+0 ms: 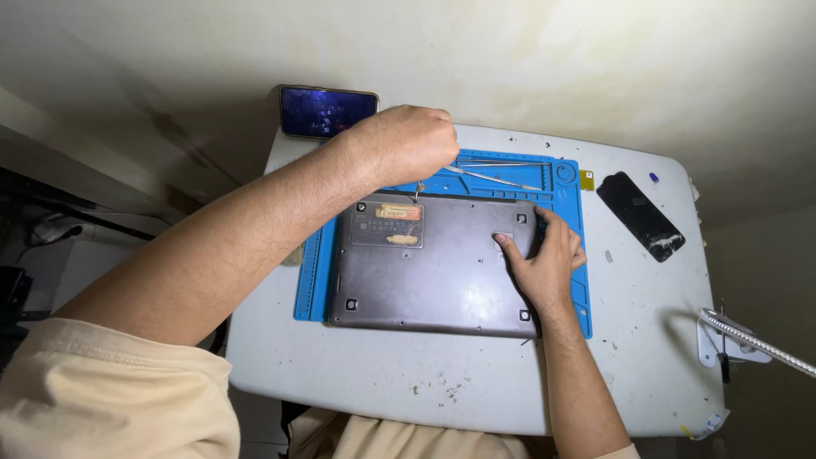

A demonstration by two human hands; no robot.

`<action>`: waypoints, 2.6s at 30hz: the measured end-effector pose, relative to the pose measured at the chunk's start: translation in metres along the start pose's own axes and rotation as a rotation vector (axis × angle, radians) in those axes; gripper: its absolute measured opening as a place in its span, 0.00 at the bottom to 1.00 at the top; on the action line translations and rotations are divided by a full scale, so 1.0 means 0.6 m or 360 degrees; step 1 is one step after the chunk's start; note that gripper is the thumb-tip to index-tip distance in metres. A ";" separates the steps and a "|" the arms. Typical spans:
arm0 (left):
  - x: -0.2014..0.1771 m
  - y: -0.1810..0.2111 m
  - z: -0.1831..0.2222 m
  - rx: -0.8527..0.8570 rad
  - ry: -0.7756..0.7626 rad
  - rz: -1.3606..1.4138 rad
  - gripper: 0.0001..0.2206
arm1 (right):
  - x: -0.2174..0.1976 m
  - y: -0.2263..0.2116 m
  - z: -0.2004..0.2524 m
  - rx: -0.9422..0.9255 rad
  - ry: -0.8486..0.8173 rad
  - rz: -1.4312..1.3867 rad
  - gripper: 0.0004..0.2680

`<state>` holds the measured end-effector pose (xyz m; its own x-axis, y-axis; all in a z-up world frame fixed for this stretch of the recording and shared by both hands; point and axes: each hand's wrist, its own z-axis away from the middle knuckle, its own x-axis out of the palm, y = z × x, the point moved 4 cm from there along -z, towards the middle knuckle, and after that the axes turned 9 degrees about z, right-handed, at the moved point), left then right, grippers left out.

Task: Using a precision screwdriver to fasten or unfasten screws on the bottom casing of a laptop on a repair mat.

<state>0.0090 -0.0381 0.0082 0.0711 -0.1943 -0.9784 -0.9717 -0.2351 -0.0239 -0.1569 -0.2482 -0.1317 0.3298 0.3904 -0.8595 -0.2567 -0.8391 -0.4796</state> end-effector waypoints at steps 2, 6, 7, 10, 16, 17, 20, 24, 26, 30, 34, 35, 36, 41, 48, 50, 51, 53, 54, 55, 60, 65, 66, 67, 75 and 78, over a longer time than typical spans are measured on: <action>0.004 0.003 -0.007 0.0035 0.0026 -0.0128 0.14 | -0.006 -0.007 -0.001 -0.0006 -0.0020 -0.0010 0.27; -0.008 0.009 0.002 -0.0146 -0.0066 -0.0135 0.14 | -0.001 0.001 -0.002 -0.0018 -0.0072 -0.0025 0.22; -0.007 0.006 0.001 -0.0142 -0.0066 -0.0134 0.14 | -0.001 0.001 -0.004 -0.0015 -0.0070 -0.0024 0.22; -0.009 0.007 0.006 -0.0130 -0.0058 -0.0163 0.14 | 0.002 0.005 -0.001 -0.0007 -0.0068 -0.0032 0.18; -0.030 0.012 0.008 -0.0071 -0.0163 -0.0070 0.14 | -0.007 0.022 -0.005 0.0078 -0.0034 -0.0116 0.15; -0.025 0.007 0.009 -0.0105 -0.0236 -0.0091 0.13 | -0.011 0.019 -0.006 0.0084 -0.0036 -0.0126 0.16; -0.025 0.003 0.011 -0.0134 -0.0314 -0.0155 0.12 | -0.024 0.004 -0.002 0.0072 -0.0057 -0.0128 0.20; -0.022 -0.010 0.004 -0.0284 -0.0321 -0.0163 0.11 | -0.023 0.002 -0.004 0.0021 -0.0106 -0.0128 0.26; -0.019 -0.016 0.006 -0.0274 -0.0327 -0.0131 0.11 | -0.028 0.001 -0.007 0.0018 -0.0124 -0.0147 0.26; -0.025 -0.006 0.002 -0.0236 -0.0266 0.0179 0.13 | -0.030 0.001 -0.006 0.0003 -0.0136 -0.0179 0.26; -0.022 0.002 0.003 -0.0169 -0.0230 0.0096 0.13 | -0.029 0.002 -0.008 -0.0028 -0.0137 -0.0159 0.26; -0.024 0.003 0.005 -0.0149 -0.0198 0.0043 0.13 | -0.029 0.001 -0.008 -0.0027 -0.0144 -0.0156 0.26; -0.026 0.005 0.007 -0.0129 -0.0166 -0.0011 0.13 | -0.030 0.001 -0.008 -0.0025 -0.0152 -0.0154 0.26; -0.076 0.016 0.066 -0.0211 0.0018 -0.0048 0.13 | -0.047 -0.002 -0.007 -0.0057 -0.0068 -0.0118 0.25; -0.077 0.142 0.206 -0.0319 0.0718 0.0272 0.04 | -0.135 -0.109 0.040 -0.0489 0.0182 -0.0546 0.15; -0.072 0.180 0.222 -0.0361 0.0779 0.0299 0.05 | -0.144 -0.154 0.060 -0.0550 0.0116 -0.0600 0.13; -0.071 0.200 0.233 -0.0406 0.0851 0.0315 0.08 | -0.147 -0.178 0.073 -0.0624 0.0053 -0.0653 0.11; -0.070 0.223 0.238 -0.0437 0.0928 0.0341 0.08 | -0.139 -0.206 0.085 -0.0676 -0.0003 -0.0611 0.11; -0.072 0.234 0.242 -0.0461 0.1010 0.0352 0.08 | -0.135 -0.221 0.092 -0.0738 -0.0047 -0.0573 0.11; -0.072 0.241 0.246 -0.0472 0.1005 0.0362 0.08 | -0.135 -0.220 0.093 -0.0733 -0.0061 -0.0572 0.11; -0.069 0.258 0.256 -0.0510 0.0996 0.0444 0.05 | -0.129 -0.232 0.104 -0.0999 -0.0090 -0.0501 0.07; -0.066 0.267 0.252 -0.0504 0.1007 0.0448 0.04 | -0.129 -0.235 0.109 -0.0980 -0.0115 -0.0510 0.04; -0.065 0.269 0.252 -0.0504 0.1010 0.0453 0.04 | -0.128 -0.235 0.110 -0.0977 -0.0127 -0.0521 0.02; -0.060 0.275 0.254 -0.0509 0.1004 0.0458 0.04 | -0.126 -0.230 0.115 -0.0973 -0.0134 -0.0524 0.02; -0.011 0.306 0.266 -0.0535 0.0919 0.0594 0.09 | -0.075 -0.158 0.136 -0.0372 -0.0486 -0.0970 0.03; 0.001 0.305 0.282 -0.0622 0.0926 0.0711 0.05 | -0.072 -0.128 0.146 -0.0113 -0.0376 -0.1129 0.04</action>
<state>-0.2066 0.0798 -0.0312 -0.0934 -0.7839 -0.6138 -0.7955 -0.3119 0.5195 -0.2311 -0.1671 -0.0731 0.1885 0.9108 -0.3673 0.0067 -0.3752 -0.9269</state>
